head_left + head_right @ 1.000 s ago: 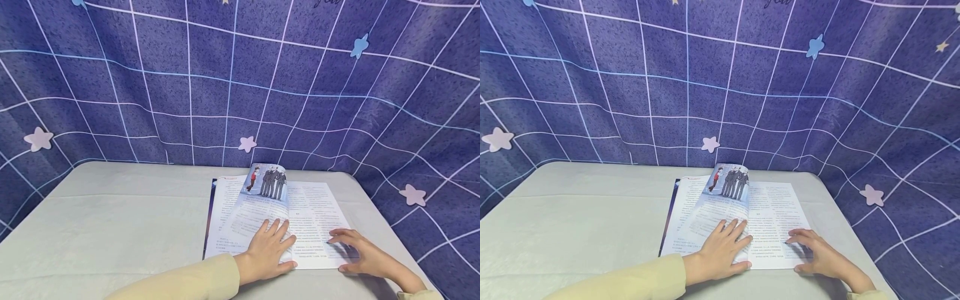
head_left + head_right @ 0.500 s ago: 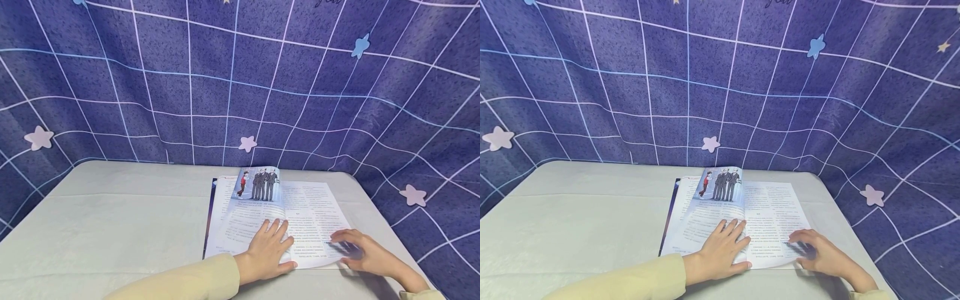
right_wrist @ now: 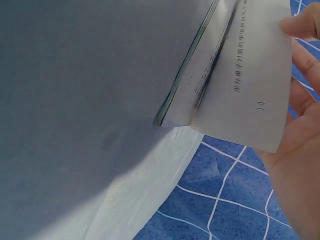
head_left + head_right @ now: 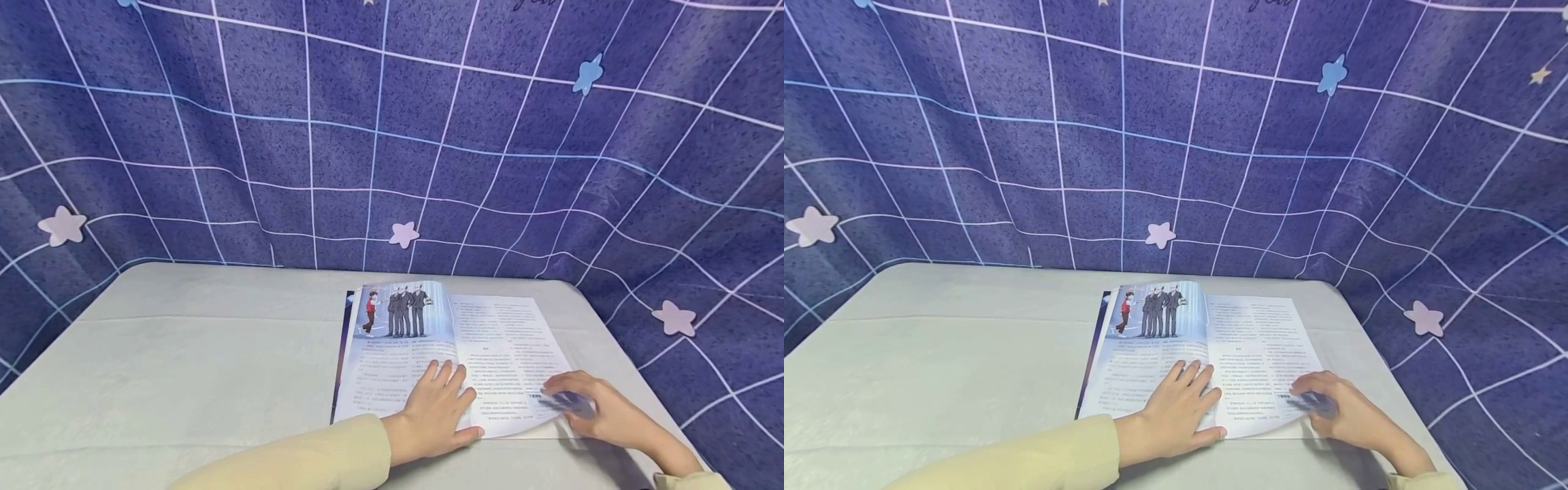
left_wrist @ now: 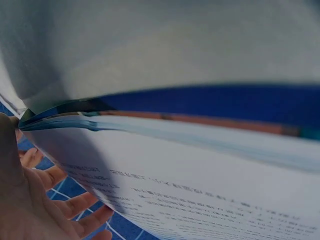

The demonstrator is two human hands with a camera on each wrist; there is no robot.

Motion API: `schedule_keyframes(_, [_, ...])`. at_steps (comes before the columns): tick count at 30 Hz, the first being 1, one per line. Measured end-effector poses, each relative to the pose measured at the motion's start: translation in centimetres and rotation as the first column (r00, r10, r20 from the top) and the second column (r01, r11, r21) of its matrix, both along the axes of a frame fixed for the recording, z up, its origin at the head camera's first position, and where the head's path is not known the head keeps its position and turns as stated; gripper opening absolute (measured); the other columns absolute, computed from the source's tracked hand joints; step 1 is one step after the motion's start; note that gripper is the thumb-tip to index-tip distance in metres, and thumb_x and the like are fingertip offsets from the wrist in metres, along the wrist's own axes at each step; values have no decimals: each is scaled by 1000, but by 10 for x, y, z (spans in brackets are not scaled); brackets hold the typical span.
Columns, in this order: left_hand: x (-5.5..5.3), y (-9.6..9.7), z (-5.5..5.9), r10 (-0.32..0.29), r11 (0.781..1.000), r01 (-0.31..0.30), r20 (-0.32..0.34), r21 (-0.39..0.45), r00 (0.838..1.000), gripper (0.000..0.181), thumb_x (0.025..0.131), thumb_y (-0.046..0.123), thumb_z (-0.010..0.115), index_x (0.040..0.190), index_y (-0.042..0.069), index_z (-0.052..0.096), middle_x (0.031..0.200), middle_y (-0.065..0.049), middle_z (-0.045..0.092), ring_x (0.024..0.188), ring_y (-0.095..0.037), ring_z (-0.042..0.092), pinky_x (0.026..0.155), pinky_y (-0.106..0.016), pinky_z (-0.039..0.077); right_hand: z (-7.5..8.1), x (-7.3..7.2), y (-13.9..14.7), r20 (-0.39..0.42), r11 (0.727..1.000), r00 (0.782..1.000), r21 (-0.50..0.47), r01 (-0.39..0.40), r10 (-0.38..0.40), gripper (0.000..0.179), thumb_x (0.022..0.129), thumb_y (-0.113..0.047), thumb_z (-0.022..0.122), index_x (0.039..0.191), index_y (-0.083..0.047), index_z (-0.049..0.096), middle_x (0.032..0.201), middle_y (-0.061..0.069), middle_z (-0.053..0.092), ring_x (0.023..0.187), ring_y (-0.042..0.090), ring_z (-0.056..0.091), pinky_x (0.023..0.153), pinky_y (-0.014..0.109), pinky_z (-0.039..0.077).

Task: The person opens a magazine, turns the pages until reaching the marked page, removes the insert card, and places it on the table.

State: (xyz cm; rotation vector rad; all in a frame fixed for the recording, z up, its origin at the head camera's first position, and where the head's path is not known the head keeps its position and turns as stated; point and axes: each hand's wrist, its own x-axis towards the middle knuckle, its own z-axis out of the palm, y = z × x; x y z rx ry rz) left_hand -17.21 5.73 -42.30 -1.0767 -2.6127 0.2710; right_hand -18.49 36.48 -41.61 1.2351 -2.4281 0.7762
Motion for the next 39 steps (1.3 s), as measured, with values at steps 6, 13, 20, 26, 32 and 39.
schedule_keyframes(6, [0, 1, -1, 6, 1000, -6, 10, -1, 1000, 57, 87, 67, 26, 117, 27, 51, 131, -5, 47, 122, -24, 43, 102, -40, 30, 5, 2, -2, -26, 999, 999, -2, 46, -46, 56, 46, 11, 74, 96, -14, 64, 99, 0, 64, 99, 6, 54, 93, 6, 28])
schedule_keyframes(13, [1, 2, 0, 6, 1000, -6, 31, -1, 999, 55, 87, 66, 28, 118, 27, 51, 131, -5, 47, 122, -26, 43, 101, -43, 30, 14, 2, -2, -49, 995, 994, 14, 94, -94, 54, 45, 10, 78, 90, -17, 67, 96, -1, 66, 94, 7, 57, 89, 6, 33])
schedule_keyframes(20, [3, 1, 2, 7, 1000, -6, 54, -16, 999, 54, 88, 65, 29, 121, 27, 49, 132, -5, 47, 122, -27, 43, 100, -45, 32, 16, 1, -1, -31, 997, 997, -1, 73, -73, 51, 47, 10, 80, 81, -26, 66, 93, 0, 66, 89, 9, 58, 82, 7, 38])
schedule_keyframes(26, [3, 1, 3, 9, 1000, -8, 39, -26, 999, 55, 87, 66, 28, 121, 28, 49, 131, -4, 47, 121, -27, 44, 100, -44, 32, 16, 1, 1, -4, 998, 998, -18, 59, -59, 43, 52, 3, 82, 81, -25, 68, 91, 0, 67, 88, 10, 59, 82, 8, 38])
schedule_keyframes(32, [3, 1, 4, 16, 999, -15, 25, -31, 1000, 54, 87, 65, 29, 120, 27, 49, 130, -4, 48, 120, -26, 44, 100, -44, 32, 15, 1, 2, -5, 999, 1000, -10, 30, -31, 40, 58, 2, 80, 86, -24, 69, 93, -1, 67, 91, 9, 59, 86, 9, 37])
schedule_keyframes(39, [4, 1, 5, 12, 999, -12, 8, -34, 1000, 54, 88, 65, 29, 120, 27, 49, 130, -4, 48, 120, -26, 44, 99, -44, 32, 17, 1, 3, -2, 1000, 1000, 11, 14, -14, 40, 64, 7, 74, 90, -22, 69, 95, 0, 67, 93, 10, 58, 90, 10, 35])
